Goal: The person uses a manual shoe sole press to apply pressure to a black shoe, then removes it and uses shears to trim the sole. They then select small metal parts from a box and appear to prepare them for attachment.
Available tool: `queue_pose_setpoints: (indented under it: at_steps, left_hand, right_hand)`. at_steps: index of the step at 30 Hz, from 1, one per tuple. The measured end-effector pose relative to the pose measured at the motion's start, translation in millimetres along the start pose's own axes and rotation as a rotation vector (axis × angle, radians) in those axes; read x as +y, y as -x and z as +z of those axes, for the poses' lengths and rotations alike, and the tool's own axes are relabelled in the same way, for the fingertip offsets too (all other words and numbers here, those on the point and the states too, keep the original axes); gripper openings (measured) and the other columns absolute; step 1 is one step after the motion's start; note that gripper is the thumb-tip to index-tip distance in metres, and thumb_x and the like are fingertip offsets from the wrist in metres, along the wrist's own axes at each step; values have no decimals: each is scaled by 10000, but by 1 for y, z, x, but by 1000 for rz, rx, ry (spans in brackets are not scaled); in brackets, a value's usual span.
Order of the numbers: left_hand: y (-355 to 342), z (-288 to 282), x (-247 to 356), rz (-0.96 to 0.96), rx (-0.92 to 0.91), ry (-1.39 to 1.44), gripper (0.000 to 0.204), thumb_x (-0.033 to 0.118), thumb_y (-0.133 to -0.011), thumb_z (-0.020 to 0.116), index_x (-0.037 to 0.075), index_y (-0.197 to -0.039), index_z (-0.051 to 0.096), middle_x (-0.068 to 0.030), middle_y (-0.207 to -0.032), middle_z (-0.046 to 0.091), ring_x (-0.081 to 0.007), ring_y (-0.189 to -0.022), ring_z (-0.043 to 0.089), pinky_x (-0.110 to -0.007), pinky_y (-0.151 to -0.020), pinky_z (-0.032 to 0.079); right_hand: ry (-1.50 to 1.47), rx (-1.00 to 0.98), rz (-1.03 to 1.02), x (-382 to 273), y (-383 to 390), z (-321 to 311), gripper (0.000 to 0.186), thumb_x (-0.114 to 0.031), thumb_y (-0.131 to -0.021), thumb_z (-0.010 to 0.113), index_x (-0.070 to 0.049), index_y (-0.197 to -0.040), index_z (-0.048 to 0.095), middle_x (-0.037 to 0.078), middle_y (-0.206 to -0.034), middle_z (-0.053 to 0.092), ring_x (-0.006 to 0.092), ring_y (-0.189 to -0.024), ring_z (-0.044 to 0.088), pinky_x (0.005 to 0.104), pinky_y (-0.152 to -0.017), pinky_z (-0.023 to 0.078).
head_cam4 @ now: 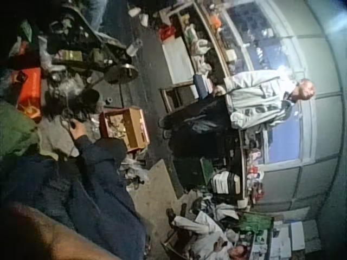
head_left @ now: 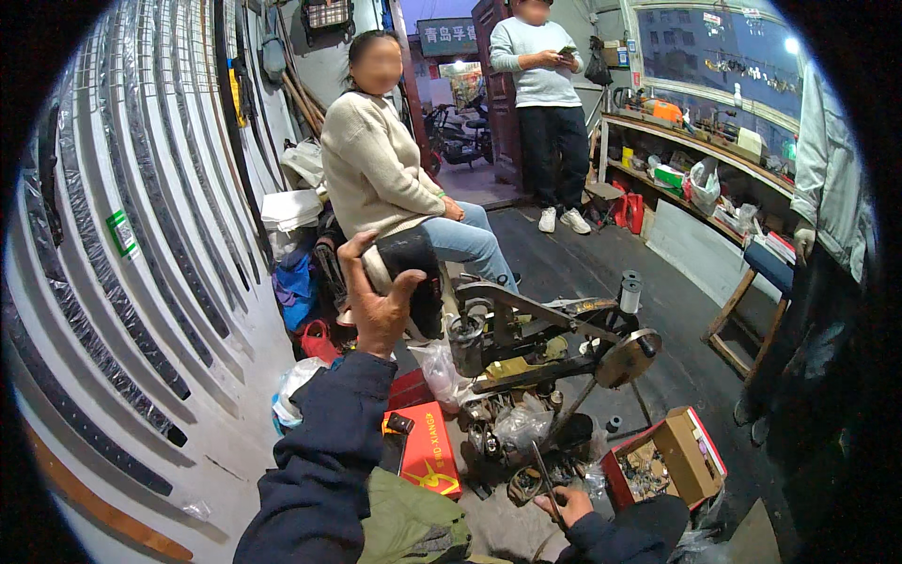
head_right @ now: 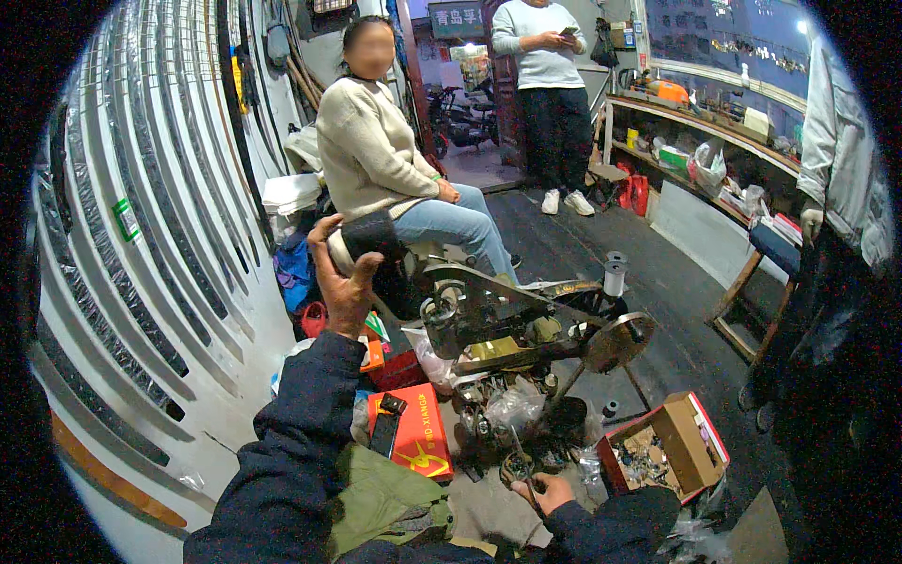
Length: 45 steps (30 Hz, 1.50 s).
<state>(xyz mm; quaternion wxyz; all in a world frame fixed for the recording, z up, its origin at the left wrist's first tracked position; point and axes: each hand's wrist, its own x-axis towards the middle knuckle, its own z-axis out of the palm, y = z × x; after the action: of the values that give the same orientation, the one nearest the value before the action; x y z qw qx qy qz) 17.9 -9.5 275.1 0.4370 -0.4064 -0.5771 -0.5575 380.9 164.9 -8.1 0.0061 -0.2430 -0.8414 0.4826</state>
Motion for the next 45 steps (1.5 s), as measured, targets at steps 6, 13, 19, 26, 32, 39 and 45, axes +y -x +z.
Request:
queue_pose_setpoints:
  at_steps: [6,13,19,26,32,39,45]
  left_hand:
    - [-42,48,-19,-48,106,-132,595,341,-843,862,58,-1243,524,-119,-1161,572,-257,-1113,546,-368,-1039,415]
    - [-98,103,-85,-499,386,-58,670,379,-764,912,21,-1163,509,-167,-1138,569,-305,-1093,557,-400,-997,431]
    - [-110,135,-123,-541,319,-165,636,339,-763,887,0,-1175,541,-220,-1134,650,-355,-1076,633,-424,-970,472]
    - [-121,140,-134,-779,519,95,598,258,-818,852,-42,-1241,554,-220,-1190,654,-329,-1056,660,-404,-919,520]
    - [-139,163,-128,-740,533,17,699,298,-812,870,-53,-1298,511,-238,-1293,596,-334,-1145,612,-415,-996,487]
    - [-146,211,-117,-679,353,-118,810,387,-796,874,-60,-1340,476,-255,-1306,600,-371,-1203,596,-405,-1049,449]
    - [-150,256,-124,-597,239,-108,863,412,-761,907,-115,-1315,507,-257,-1305,592,-331,-1162,590,-402,-1027,458]
  right_hand:
    - [-13,46,-80,27,-7,12,539,-548,-872,764,-11,-882,721,168,-688,656,299,-670,656,430,-672,504]
    - [40,-120,56,48,-29,32,759,-788,-805,648,-72,-1015,792,224,-834,725,364,-841,706,447,-791,537]
    - [5,-130,75,56,-35,41,802,-819,-815,598,-87,-1096,769,220,-890,730,376,-901,708,441,-828,538]
    - [-61,-144,81,54,-35,43,794,-812,-815,605,-65,-1023,772,233,-875,725,388,-894,709,454,-829,537]
    - [-19,-151,33,48,-35,42,796,-809,-822,601,-36,-932,755,220,-777,693,392,-775,681,451,-729,528]
    - [-41,-176,78,35,-37,38,842,-840,-811,579,-60,-1071,763,237,-881,726,395,-898,704,459,-826,538]
    - [-66,-210,97,23,-37,32,972,-877,-807,528,31,-1085,734,302,-939,710,437,-955,688,489,-882,528]
